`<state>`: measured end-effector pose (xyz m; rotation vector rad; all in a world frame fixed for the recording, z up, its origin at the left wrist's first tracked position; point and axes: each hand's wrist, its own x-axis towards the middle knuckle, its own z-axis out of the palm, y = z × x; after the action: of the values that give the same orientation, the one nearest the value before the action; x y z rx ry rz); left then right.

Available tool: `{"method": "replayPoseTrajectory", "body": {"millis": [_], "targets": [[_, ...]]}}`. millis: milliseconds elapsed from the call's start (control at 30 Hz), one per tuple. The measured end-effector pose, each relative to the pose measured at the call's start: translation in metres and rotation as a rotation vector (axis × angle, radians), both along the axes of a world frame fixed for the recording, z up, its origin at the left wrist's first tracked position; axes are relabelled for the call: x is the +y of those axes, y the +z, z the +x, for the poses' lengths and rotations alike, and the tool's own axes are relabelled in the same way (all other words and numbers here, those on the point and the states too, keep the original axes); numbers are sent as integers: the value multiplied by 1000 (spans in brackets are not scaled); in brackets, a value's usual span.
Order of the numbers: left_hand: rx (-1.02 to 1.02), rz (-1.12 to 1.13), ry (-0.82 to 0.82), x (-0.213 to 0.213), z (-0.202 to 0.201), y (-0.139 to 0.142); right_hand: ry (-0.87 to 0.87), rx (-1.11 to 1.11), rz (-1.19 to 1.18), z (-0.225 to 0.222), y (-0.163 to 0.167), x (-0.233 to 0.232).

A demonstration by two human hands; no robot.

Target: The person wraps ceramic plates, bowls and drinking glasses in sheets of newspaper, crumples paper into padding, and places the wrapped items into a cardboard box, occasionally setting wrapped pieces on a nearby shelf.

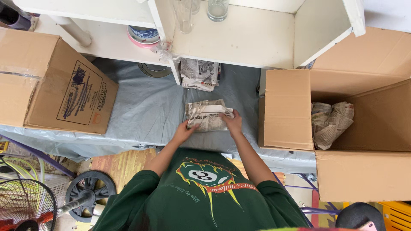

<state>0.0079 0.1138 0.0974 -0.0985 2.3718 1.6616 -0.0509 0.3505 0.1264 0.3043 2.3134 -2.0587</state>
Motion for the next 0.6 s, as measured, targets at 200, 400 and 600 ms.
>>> {"method": "replayPoseTrajectory", "body": {"millis": [200,400,600], "targets": [[63,-12,265,2,-14,-1,98,633,867,13,6,-28],[39,-157,570,3,-21,7,866,637,934,30,10,-73],[152,-517,550,3,-15,12,739,579,1266,32,-14,-85]]}}
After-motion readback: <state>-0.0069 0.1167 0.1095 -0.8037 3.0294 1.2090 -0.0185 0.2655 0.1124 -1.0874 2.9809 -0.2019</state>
